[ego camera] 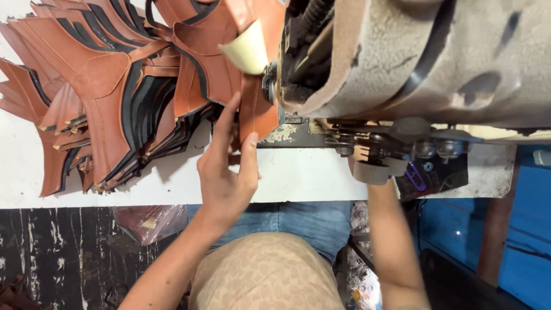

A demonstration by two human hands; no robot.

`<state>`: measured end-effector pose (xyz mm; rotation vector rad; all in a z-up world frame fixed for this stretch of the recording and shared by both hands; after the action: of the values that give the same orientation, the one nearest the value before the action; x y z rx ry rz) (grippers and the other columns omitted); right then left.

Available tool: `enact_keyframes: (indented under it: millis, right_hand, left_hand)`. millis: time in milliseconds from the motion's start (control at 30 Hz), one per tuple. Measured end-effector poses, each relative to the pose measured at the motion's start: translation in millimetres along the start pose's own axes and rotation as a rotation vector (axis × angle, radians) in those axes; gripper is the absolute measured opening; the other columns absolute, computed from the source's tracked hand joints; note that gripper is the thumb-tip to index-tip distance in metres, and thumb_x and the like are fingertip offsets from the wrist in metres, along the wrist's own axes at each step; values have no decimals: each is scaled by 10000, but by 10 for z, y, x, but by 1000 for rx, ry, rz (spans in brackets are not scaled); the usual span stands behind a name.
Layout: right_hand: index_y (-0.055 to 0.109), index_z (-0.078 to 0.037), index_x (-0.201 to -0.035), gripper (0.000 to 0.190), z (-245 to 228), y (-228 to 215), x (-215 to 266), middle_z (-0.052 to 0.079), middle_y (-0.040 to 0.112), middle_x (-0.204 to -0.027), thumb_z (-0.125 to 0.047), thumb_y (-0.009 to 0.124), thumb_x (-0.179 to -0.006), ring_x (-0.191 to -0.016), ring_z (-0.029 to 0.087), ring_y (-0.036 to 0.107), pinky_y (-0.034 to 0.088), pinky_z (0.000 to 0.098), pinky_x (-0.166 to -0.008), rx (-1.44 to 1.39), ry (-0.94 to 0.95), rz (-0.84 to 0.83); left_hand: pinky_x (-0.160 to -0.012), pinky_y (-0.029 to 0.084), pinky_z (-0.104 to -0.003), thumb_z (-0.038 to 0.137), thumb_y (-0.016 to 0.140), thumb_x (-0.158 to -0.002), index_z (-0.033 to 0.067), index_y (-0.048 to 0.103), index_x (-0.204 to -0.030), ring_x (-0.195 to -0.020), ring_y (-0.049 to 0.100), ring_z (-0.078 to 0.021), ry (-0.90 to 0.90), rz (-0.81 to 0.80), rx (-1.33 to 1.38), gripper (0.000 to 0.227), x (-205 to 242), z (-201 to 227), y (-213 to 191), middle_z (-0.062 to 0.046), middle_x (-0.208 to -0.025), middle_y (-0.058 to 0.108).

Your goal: Trimming and stitching leather shoe components using a specialized sewing machine.

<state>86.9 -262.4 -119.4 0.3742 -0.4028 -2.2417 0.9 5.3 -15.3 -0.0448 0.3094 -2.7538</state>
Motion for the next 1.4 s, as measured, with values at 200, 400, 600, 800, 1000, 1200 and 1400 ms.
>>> enact_keyframes:
  millis: [200,400,600,800,1000,1200,1400]
  right_hand:
    - [672,16,-1267,482,-1006,318,649,177,716,-1197,-422,559,-1100,-1025,347,710,625,502,-801,1795,-295,95]
    - [615,-109,-1277,442,-615,26,666,52,701,-1225,-369,666,-922,-1092,233,671,589,409,-912,2340,-805,506]
    - [604,74,-1293,352,973,-631,-453,98,674,-1136,-78,710,-993,-1000,192,660,563,306,-871,3207,-1024,183]
    - [659,21,-1248,237,930,-671,-729,77,731,-1140,-58,700,-1029,-1019,91,686,570,233,-929,2660,-914,415]
    - [703,69,-1246,254,968,-479,-894,133,742,-1198,26,674,-997,-1081,145,716,575,258,-1008,2584,-708,545]
    - [700,71,-1199,243,1075,-380,-952,117,750,-1190,13,602,-985,-1079,143,724,567,249,-1026,2625,-655,533]
    - [719,78,-1212,226,1014,-424,-870,131,743,-1186,79,675,-990,-1075,151,713,585,271,-1006,2708,-716,450]
  left_hand:
    - [-633,489,-213,-8,604,-1080,101,451,-1598,-736,532,-35,160,-41,-87,551,-259,41,-48,-2,-895,583]
    - [-585,419,-222,10,596,-1101,52,540,-1545,-672,479,-62,-18,-75,135,450,-329,-94,-10,3,-852,584]
    - [-858,531,-302,-7,585,-1027,-20,414,-1512,-955,640,-201,174,11,-47,515,296,91,215,-132,-1083,604]
    - [-1056,558,-321,-13,581,-1050,20,517,-1481,-1290,699,-256,105,59,-16,438,163,54,51,-172,-1447,652]
    - [-1062,565,-326,-23,582,-1054,21,521,-1490,-1321,680,-257,150,35,-75,443,-34,37,55,-165,-1458,642]
    - [-1033,574,-315,-26,576,-1062,20,536,-1486,-1269,711,-237,142,13,-48,428,-91,2,73,-160,-1441,665]
    - [-649,532,-330,123,773,-938,64,627,-1110,-720,662,-221,-4,-6,-210,233,-40,117,122,-99,-923,653]
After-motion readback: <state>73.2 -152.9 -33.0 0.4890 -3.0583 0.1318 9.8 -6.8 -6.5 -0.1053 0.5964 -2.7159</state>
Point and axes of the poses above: each hand's wrist, its own x-axis away from the middle knuckle, its own y-axis out of the palm, z = x × y, the point moved 2 cm from there along -x, towards the middle knuckle
